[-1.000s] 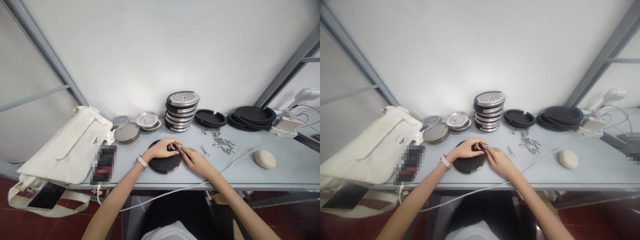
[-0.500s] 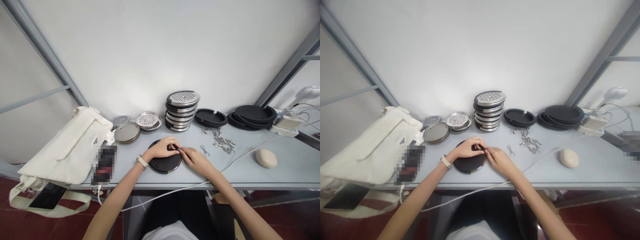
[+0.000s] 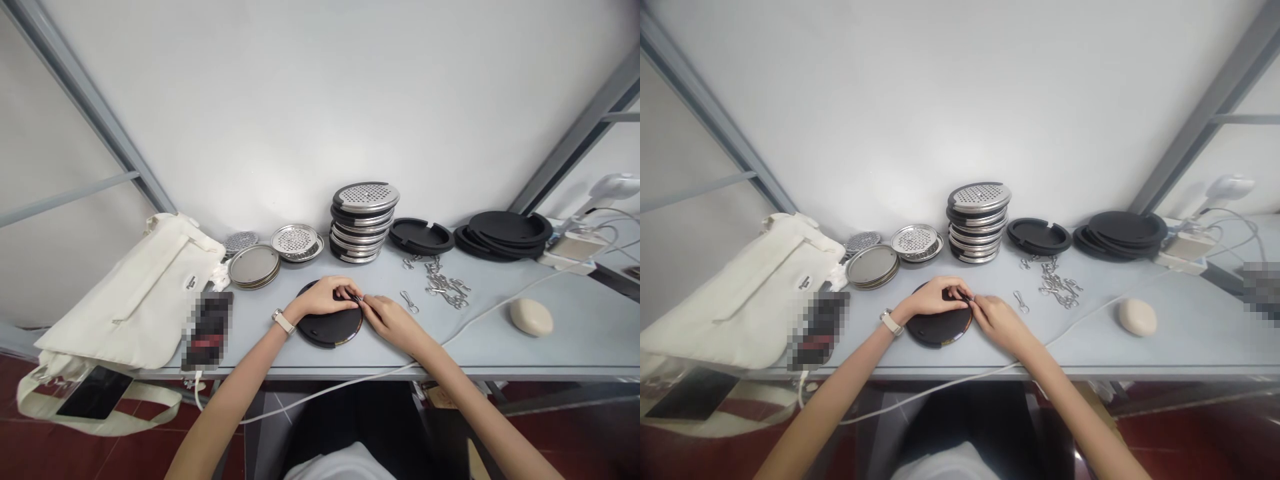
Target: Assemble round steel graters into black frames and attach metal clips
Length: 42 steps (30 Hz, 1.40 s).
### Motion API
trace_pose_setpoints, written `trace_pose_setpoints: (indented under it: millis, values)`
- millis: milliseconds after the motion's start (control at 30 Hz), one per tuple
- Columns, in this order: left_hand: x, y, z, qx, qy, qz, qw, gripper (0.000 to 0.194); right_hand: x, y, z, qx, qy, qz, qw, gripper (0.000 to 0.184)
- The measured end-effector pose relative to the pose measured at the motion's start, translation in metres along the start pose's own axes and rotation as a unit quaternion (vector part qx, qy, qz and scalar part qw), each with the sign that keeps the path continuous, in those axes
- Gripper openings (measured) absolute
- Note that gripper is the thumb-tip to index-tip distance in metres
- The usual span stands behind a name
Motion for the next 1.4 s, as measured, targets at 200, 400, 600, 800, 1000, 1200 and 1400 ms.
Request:
trace_pose_setpoints:
  millis: [200, 400, 600, 800, 1000, 1200, 1400]
  values:
    - [-0.0005, -0.0001, 0.0004, -0.004, 0.013, 0.001, 1.0, 0.022, 0.0034, -0.0002, 0.0014, -0.005, -0.014, -0.004, 1.0, 0.032]
    - [-0.0021, -0.0009, 0.0033, -0.002, 0.027, 0.005, 1.0, 0.022, 0.0019, -0.0001, 0.0006, -0.012, -0.014, -0.001, 1.0, 0.03]
    - [-0.0007, -0.0008, 0.0037, 0.004, 0.017, -0.003, 1.0, 0.019, 0.0002, 0.0, -0.0012, -0.016, -0.002, 0.004, 1.0, 0.031]
    - [-0.0015, -0.0011, 0.0057, 0.02, 0.005, 0.004, 1.0, 0.017, 0.0008, 0.0005, -0.0034, -0.011, 0.008, -0.003, 1.0, 0.032]
    - [-0.0007, -0.0007, 0.0041, 0.019, 0.005, -0.001, 1.0, 0.019, -0.0003, 0.0001, -0.0028, -0.008, 0.007, -0.002, 1.0, 0.031]
    - [-0.0027, 0.0, 0.0022, 0.002, -0.005, 0.008, 1.0, 0.024, -0.0001, -0.0012, -0.0009, -0.002, -0.015, 0.0, 1.0, 0.027]
    - [-0.0033, 0.0001, 0.003, -0.017, -0.016, 0.005, 1.0, 0.023, -0.001, -0.0015, 0.0016, 0.017, -0.013, 0.004, 1.0, 0.026]
Point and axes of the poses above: each hand's wrist, its own y-axis towards the middle knuckle, its own x-axis out of the palm, z = x × y, the point moved 10 cm from there along y, towards the middle knuckle, and after that the axes turned 6 degrees about z, right-handed, at the moved point
